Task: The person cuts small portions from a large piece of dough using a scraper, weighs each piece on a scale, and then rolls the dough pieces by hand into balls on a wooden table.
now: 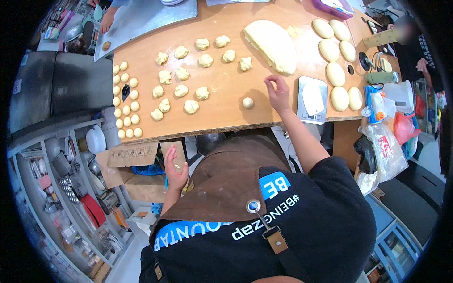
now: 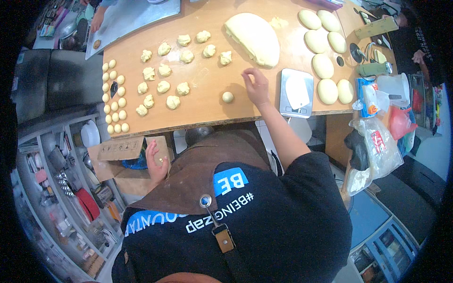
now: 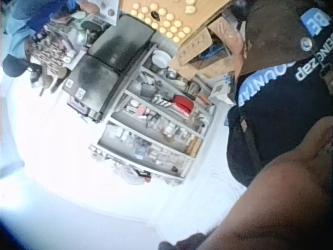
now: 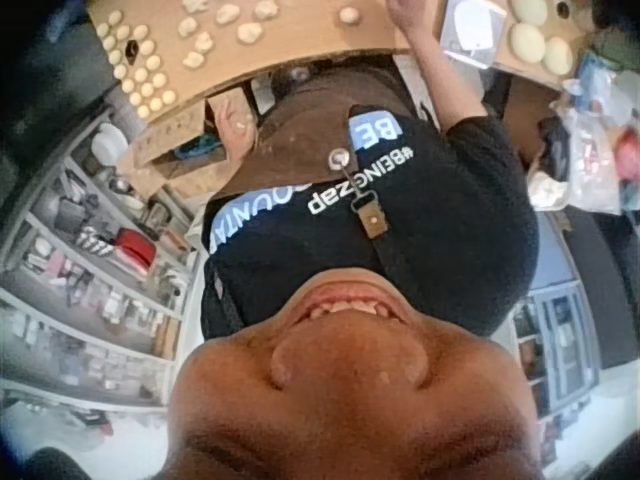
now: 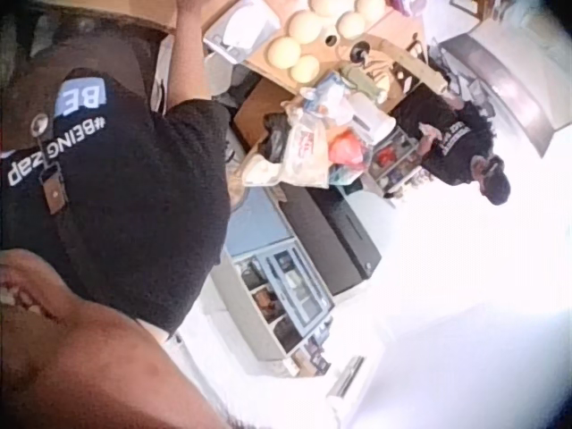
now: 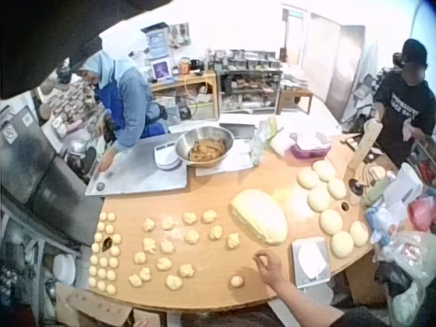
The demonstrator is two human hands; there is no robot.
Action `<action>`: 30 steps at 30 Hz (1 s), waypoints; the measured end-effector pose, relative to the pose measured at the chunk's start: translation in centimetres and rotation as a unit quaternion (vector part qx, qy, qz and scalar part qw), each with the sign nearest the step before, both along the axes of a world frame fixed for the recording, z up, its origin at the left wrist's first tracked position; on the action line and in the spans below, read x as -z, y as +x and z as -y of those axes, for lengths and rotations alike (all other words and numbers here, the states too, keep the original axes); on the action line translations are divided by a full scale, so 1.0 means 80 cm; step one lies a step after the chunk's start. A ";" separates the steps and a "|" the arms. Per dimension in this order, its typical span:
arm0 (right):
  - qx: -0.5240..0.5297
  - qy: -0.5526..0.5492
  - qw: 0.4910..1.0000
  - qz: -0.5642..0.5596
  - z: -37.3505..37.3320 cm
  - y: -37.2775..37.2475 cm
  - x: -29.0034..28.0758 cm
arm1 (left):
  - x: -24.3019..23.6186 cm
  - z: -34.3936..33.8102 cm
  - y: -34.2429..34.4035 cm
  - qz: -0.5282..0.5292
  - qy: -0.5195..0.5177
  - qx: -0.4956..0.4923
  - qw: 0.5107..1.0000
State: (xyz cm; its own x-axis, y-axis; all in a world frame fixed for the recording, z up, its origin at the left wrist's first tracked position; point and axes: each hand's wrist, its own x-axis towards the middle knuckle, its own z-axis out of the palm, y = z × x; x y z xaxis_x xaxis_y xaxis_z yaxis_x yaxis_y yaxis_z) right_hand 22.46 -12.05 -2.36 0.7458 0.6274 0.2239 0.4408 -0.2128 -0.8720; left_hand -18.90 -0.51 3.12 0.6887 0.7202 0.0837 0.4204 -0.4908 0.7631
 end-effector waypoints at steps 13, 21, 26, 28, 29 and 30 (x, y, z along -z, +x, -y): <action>-0.215 -0.020 0.961 0.170 -0.056 -0.042 0.039 | -0.004 -0.008 0.007 0.002 0.000 0.022 1.000; -0.279 -0.093 0.936 0.194 -0.007 -0.022 0.056 | 0.000 0.000 -0.001 -0.011 -0.019 0.010 1.000; -0.288 -0.036 0.943 0.162 -0.022 -0.073 0.040 | 0.001 -0.005 0.005 0.004 -0.015 0.022 1.000; -0.311 -0.017 0.938 0.149 0.008 -0.059 0.054 | -0.002 -0.007 0.008 0.007 -0.015 0.002 1.000; -0.312 -0.018 0.938 0.150 0.004 -0.050 0.047 | -0.001 -0.007 0.008 0.008 -0.016 0.002 1.000; -0.277 -0.041 0.945 0.171 -0.004 -0.035 0.041 | -0.001 -0.008 0.009 0.000 -0.017 0.004 1.000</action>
